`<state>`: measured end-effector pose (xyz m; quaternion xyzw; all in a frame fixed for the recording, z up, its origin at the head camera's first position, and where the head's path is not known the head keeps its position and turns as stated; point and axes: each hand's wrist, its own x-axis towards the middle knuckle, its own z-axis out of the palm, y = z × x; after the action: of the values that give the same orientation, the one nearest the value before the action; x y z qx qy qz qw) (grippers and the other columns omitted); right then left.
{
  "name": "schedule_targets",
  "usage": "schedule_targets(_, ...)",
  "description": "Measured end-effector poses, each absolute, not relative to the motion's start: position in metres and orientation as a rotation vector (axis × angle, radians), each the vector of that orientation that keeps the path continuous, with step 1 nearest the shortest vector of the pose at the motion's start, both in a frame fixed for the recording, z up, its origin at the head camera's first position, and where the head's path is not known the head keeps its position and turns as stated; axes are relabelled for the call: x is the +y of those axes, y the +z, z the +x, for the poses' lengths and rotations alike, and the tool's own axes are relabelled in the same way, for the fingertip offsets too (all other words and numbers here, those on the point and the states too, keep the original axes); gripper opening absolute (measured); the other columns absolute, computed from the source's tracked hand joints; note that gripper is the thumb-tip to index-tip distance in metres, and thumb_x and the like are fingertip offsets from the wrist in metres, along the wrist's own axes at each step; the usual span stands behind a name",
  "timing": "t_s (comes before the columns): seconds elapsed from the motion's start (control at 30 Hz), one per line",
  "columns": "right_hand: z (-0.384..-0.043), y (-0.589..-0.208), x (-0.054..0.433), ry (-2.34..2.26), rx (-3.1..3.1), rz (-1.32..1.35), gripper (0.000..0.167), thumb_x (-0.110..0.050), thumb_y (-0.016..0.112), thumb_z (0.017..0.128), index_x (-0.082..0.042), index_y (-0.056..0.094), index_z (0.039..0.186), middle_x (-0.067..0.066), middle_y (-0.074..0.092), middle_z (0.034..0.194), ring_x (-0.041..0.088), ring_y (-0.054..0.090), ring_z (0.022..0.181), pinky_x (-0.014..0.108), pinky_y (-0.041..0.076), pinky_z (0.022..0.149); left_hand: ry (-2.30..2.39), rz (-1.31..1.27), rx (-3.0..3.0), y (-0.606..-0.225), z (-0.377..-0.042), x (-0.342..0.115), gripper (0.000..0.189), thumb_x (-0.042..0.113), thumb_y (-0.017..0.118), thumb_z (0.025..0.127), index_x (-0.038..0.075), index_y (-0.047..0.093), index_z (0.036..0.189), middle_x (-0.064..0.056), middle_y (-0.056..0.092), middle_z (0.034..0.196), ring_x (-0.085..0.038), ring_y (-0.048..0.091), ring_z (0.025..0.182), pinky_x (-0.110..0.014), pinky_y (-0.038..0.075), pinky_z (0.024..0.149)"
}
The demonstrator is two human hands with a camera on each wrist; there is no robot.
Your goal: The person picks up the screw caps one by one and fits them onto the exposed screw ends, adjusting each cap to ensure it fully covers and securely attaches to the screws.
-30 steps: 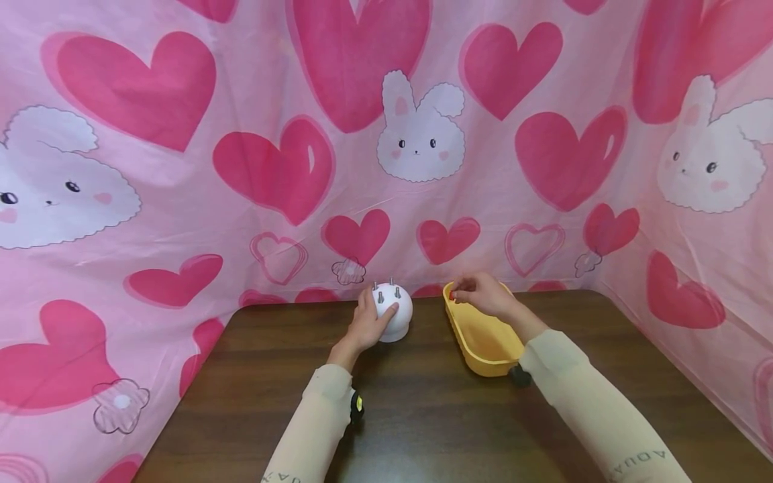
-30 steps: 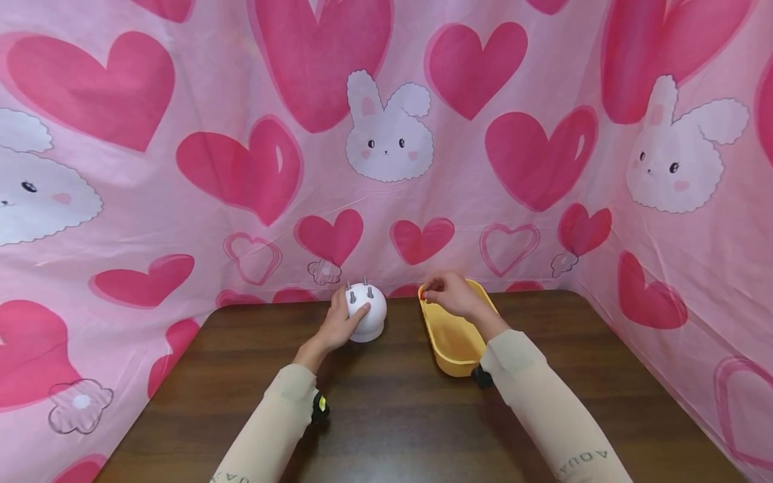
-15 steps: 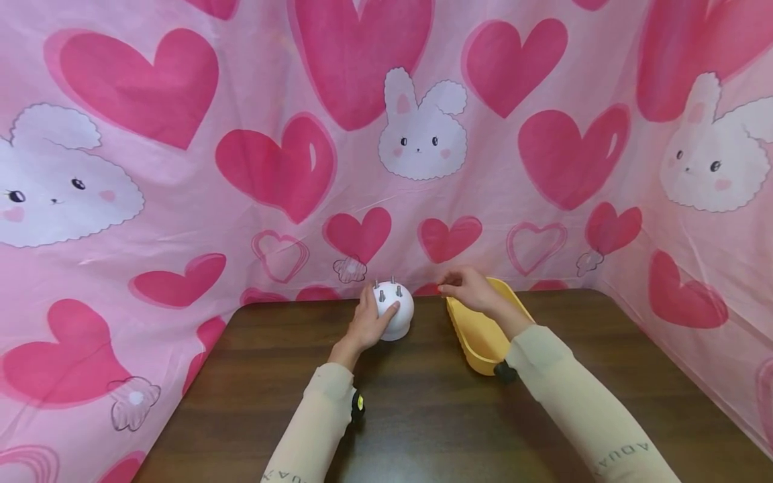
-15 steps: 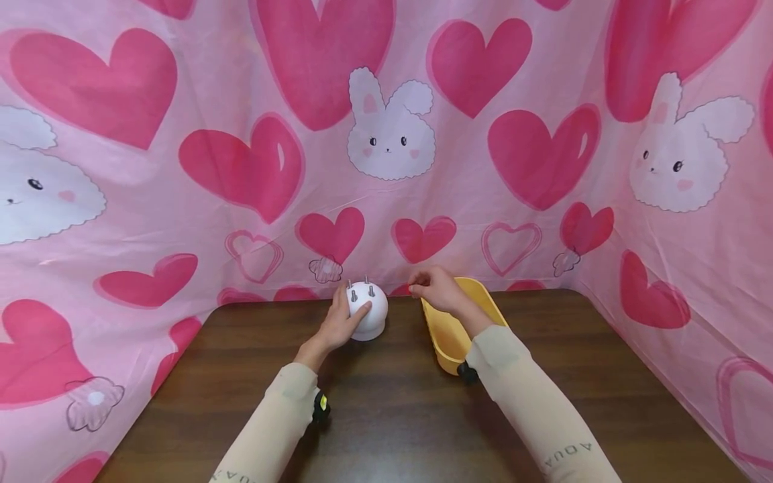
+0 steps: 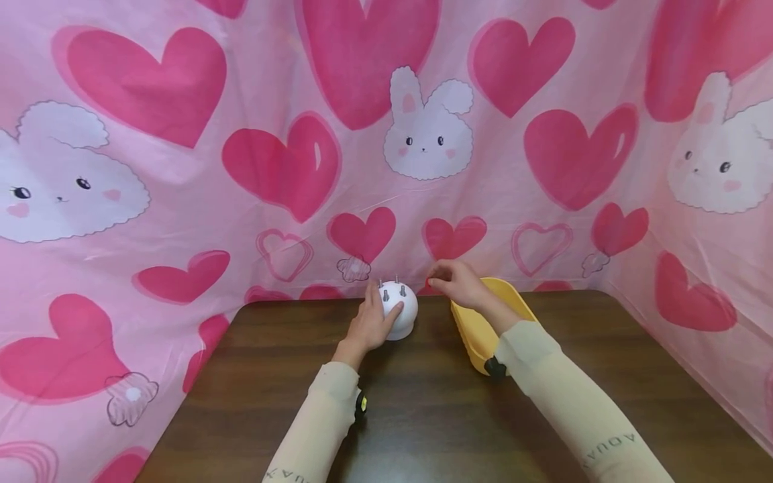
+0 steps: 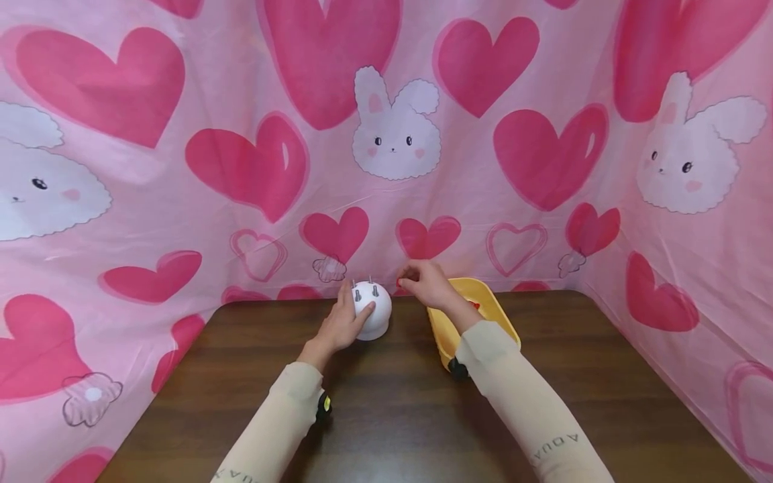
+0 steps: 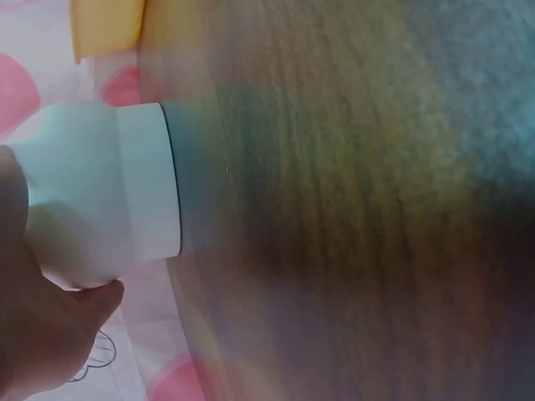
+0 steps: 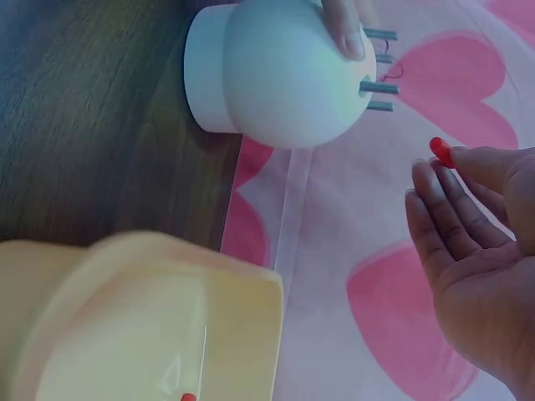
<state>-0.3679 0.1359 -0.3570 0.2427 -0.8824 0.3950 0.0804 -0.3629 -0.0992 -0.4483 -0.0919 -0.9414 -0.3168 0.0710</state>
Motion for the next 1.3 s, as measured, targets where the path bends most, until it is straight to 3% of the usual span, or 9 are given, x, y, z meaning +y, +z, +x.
schedule_targets(0.23,-0.372,-0.355,0.120,1.187,-2.584,0.706,0.012,-0.013,0.072,0.096,-0.009,0.074,0.107,0.006,0.073,0.100,0.024,0.066,0.090,0.037,0.060,0.079,-0.937,-0.274,-2.862,-0.446,-0.363,-0.098,0.099,0.064,0.047,0.099,0.008,0.000,0.164,-0.013,0.005,0.171,-0.040,0.035,0.146,-0.062,0.039,0.111)
schedule_targets(0.77,-0.383,-0.354,0.089,1.181,-2.502,0.727,0.016,-0.009,0.071,0.096,-0.003,0.072,0.111,0.009,0.073,0.103,0.025,0.068,0.094,0.040,0.059,0.089,-0.940,-0.279,-2.853,-0.448,-0.360,-0.098,0.099,0.062,0.049,0.099,0.005,0.001,0.164,-0.013,0.003,0.171,-0.040,0.036,0.146,-0.062,0.041,0.110)
schedule_targets(1.3,-0.400,-0.363,0.062,1.005,-2.481,0.784,0.010,-0.008,0.070,0.096,-0.004,0.073,0.105,0.010,0.074,0.099,0.026,0.068,0.091,0.041,0.058,0.087,-0.925,-0.296,-2.844,-0.449,-0.361,-0.100,0.097,0.059,0.050,0.101,0.003,0.001,0.163,-0.015,0.005,0.171,-0.040,0.037,0.145,-0.060,0.042,0.110)
